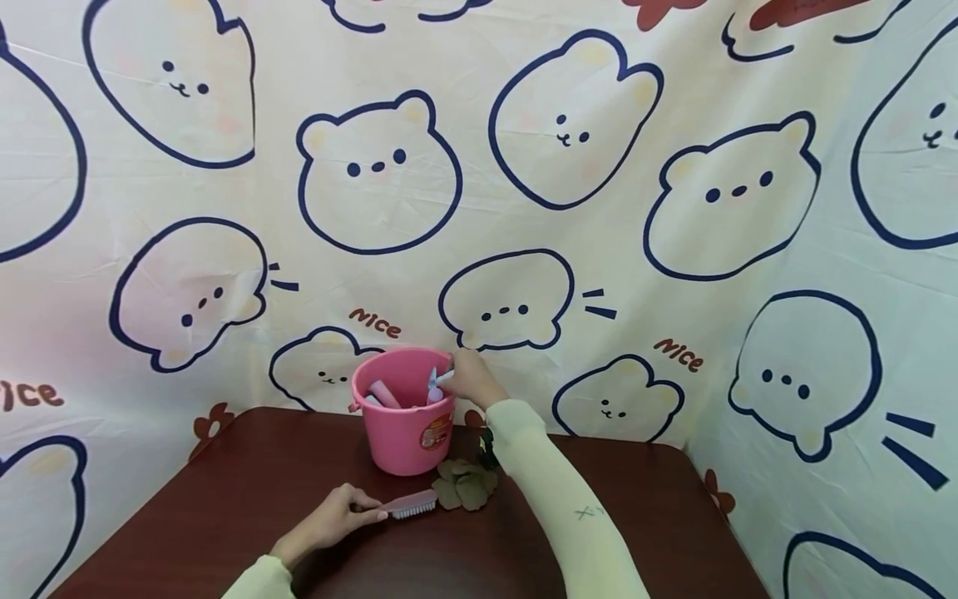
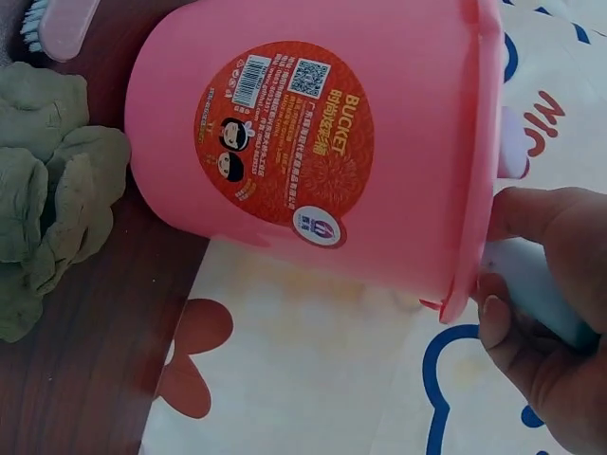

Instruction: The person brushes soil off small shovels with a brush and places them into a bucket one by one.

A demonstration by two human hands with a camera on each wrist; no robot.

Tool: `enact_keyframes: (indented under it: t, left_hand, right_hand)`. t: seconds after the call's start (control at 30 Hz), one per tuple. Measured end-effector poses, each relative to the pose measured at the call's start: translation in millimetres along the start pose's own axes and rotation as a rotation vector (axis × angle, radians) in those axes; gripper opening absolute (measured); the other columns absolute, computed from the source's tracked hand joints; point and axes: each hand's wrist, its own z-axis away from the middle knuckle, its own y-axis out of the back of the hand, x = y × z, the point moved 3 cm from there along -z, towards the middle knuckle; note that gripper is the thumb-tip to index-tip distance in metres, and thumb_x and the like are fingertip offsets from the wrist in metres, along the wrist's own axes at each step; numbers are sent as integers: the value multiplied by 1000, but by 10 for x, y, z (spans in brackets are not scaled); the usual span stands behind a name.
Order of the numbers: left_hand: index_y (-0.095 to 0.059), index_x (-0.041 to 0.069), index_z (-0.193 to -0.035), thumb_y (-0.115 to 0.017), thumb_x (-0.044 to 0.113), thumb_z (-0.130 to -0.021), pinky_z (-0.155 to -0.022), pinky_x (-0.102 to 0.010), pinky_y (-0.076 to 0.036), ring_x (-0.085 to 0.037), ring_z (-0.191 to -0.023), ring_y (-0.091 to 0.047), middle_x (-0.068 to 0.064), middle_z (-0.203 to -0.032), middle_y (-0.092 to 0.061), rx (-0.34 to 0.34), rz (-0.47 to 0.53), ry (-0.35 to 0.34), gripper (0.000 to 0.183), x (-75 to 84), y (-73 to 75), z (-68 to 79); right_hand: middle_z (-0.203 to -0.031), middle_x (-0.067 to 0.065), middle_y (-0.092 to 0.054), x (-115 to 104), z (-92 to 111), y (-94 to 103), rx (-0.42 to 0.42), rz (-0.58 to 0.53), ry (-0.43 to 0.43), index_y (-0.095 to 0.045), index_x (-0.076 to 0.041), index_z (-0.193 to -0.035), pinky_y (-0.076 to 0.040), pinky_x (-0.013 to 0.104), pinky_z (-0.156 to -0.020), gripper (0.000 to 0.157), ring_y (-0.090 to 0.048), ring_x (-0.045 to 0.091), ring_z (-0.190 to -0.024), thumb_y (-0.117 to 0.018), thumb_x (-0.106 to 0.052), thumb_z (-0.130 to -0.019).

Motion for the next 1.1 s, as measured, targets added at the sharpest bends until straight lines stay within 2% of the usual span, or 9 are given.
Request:
enact_keyframes:
  t: [0.13, 0.2, 0.3, 0.47, 0.7, 0.8, 0.97, 1.1]
  left_hand:
    - [-81, 3, -100, -77, 19, -91, -61, -21, -46, -3, -71, -54, -7, -95, -77, 7, -8, -7, 18, 15, -1, 1]
    - [-81, 5, -98, -78, 18, -90, -62, -21, -46, -3, -72, -54, -6, -94, -77, 15, -23, -12, 16, 36, 8, 1]
    - [-81, 5, -96, -79, 17, -89, -63, -21, -47, -3, -73, -55, -5, -92, -77, 27, -40, -30, 14, 65, 14, -5]
    - [-81, 2, -97, -80, 14, -88, -60, -20, -47, -1, -69, -55, -6, -92, -77, 3, -51, -38, 15, 77, -13, 10]
    - [-80, 6, -96, -80, 16, -89, -61, -21, -46, 0, -66, -53, 0, -89, -76, -12, -84, -45, 12, 90, -18, 7]
    - [-80, 6, -97, -80, 17, -88, -62, -22, -47, 1, -68, -54, 0, -88, -76, -5, -107, -50, 13, 113, -18, 4]
    - [-80, 6, -97, -81, 16, -87, -62, -22, -48, 2, -68, -55, 1, -86, -75, 24, -150, -72, 14, 139, -10, 14]
    - [-80, 6, -98, -81, 19, -88, -65, -24, -50, 0, -72, -59, 0, -88, -76, 29, -182, -60, 17, 153, 12, 33]
  right_hand:
    - [-76, 7, -67, -12, -66, -52, -36, -8, -13, -72, 2, -92, -54, 27, -61, 10, -61, 18, -65, -77, -6, -87]
    - [-82, 7, -69, -45, -79, -66, -45, -11, -15, -72, 3, -102, -56, 30, -67, 18, -63, 19, -70, -78, -3, -87]
    - [-87, 8, -71, -75, -93, -89, -54, -4, -16, -70, 0, -107, -57, 33, -74, 24, -64, 21, -76, -77, 3, -84]
    - [-87, 6, -68, -48, -124, -173, -70, 18, -52, -67, -7, -103, -54, 31, -72, 28, -62, 21, -78, -75, 9, -82]
    - [-89, 10, -67, -97, -133, -195, -79, 78, -57, -65, -4, -106, -52, 29, -68, 28, -60, 21, -76, -71, 11, -84]
    - [-90, 12, -68, -129, -115, -175, -88, 98, -63, -65, -3, -107, -52, 29, -67, 28, -60, 21, -75, -72, 11, -84]
    - [-88, 8, -66, -159, -95, -150, -98, 98, -56, -66, -3, -106, -51, 29, -68, 27, -59, 20, -75, -73, 9, -83]
    - [-88, 5, -68, -161, -89, -137, -126, 59, -36, -68, -5, -107, -53, 29, -70, 25, -61, 19, -75, -75, 4, -84]
